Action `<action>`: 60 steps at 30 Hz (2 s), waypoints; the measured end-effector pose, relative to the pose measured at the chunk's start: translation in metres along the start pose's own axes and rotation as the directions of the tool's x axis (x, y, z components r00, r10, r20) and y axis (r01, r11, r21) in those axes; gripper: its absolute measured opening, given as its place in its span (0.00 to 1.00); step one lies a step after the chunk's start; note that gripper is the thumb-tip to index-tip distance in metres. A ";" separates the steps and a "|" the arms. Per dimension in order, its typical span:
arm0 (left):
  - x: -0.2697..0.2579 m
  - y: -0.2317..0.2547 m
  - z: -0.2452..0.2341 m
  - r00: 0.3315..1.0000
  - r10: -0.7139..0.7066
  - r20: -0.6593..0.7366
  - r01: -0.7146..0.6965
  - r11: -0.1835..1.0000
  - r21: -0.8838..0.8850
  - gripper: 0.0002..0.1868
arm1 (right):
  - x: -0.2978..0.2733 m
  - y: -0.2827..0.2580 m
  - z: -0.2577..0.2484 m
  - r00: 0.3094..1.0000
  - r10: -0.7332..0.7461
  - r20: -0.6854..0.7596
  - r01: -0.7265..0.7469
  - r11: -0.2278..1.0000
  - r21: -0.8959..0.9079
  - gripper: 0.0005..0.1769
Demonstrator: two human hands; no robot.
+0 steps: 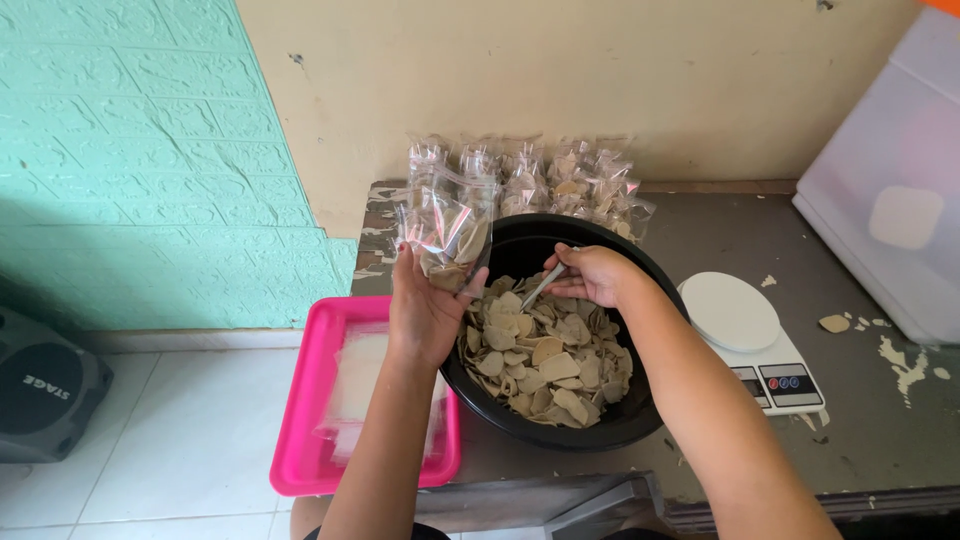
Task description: Packaging small food pieces into plastic bags and weighing them on a digital scale
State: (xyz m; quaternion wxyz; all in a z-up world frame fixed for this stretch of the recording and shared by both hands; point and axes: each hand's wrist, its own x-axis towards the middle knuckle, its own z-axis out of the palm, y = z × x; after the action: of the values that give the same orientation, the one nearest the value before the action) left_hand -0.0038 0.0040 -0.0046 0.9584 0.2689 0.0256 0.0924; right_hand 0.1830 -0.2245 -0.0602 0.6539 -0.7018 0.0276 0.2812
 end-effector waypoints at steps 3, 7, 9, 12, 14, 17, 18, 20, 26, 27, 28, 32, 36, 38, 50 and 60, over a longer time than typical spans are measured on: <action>0.001 -0.001 0.000 1.000 0.002 -0.009 -0.002 1.000 -0.017 0.37 | -0.001 0.002 -0.001 1.000 0.002 0.000 -0.002 1.000 -0.010 0.21; -0.001 0.000 0.001 1.000 0.010 -0.006 -0.010 1.000 -0.008 0.37 | 0.001 0.002 -0.002 1.000 0.003 0.001 -0.003 1.000 -0.002 0.21; 0.001 0.000 -0.001 1.000 0.010 -0.001 -0.010 1.000 -0.007 0.37 | 0.006 0.004 -0.005 1.000 -0.011 -0.008 0.011 1.000 0.024 0.21; 0.000 0.001 0.000 1.000 0.006 -0.004 -0.006 1.000 0.006 0.37 | 0.003 0.002 -0.004 1.000 -0.019 -0.017 0.019 0.999 0.029 0.21; 0.001 0.000 -0.002 1.000 0.010 -0.004 -0.010 1.000 -0.001 0.36 | 0.003 0.002 -0.005 1.000 -0.021 -0.019 0.022 0.999 0.035 0.21; 0.002 0.000 -0.002 1.000 0.009 -0.007 -0.009 1.000 -0.008 0.36 | 0.005 0.002 -0.007 0.999 -0.028 -0.023 0.029 0.999 0.044 0.21; 0.001 0.000 -0.002 1.000 0.006 -0.009 -0.006 1.000 -0.008 0.37 | 0.006 0.002 -0.008 0.999 -0.033 -0.025 0.034 0.998 0.047 0.21; 0.002 0.001 0.000 1.000 0.001 -0.010 -0.001 1.000 -0.007 0.37 | 0.007 0.001 -0.012 0.998 -0.044 -0.038 0.046 0.998 0.044 0.21; 0.006 -0.002 -0.009 1.000 -0.002 -0.010 0.002 1.000 -0.022 0.35 | 0.000 -0.003 -0.017 0.995 -0.071 -0.072 0.074 0.996 0.047 0.21; 0.008 0.000 -0.009 1.000 0.001 -0.009 -0.002 1.000 -0.027 0.35 | 0.000 -0.007 -0.018 0.993 -0.086 -0.080 0.090 0.995 0.048 0.21; 0.008 0.001 -0.009 1.000 0.007 -0.004 -0.007 1.000 -0.029 0.35 | -0.003 -0.014 -0.018 0.993 -0.093 -0.078 0.097 0.994 0.044 0.21; 0.014 -0.003 -0.012 1.000 -0.027 0.014 0.027 0.999 -0.020 0.35 | -0.012 -0.035 -0.039 0.983 -0.143 -0.118 0.150 0.987 0.051 0.21; 0.021 -0.006 -0.019 0.995 -0.082 0.050 0.080 0.996 0.027 0.36 | -0.032 -0.072 -0.064 0.957 -0.235 -0.170 0.237 0.971 -0.006 0.22; 0.017 -0.005 -0.015 0.995 -0.082 0.057 0.081 0.996 0.026 0.36 | -0.045 -0.098 -0.073 0.944 -0.272 -0.186 0.269 0.962 -0.043 0.22; 0.015 0.000 -0.016 0.978 -0.159 0.136 0.165 0.986 -0.029 0.38 | -0.073 -0.189 0.011 0.878 -0.463 -0.122 0.441 0.881 -0.170 0.21; 0.062 -0.040 -0.076 0.961 -0.180 0.208 0.192 0.981 -0.038 0.43 | -0.136 -0.184 0.118 0.821 -0.565 0.080 0.554 0.757 -0.347 0.21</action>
State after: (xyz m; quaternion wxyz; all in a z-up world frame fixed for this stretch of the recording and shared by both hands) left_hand 0.0566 0.0210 -0.0901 0.9678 0.2454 -0.0500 -0.0254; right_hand 0.1016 -0.1322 0.1662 0.5695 -0.7882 -0.2246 0.0629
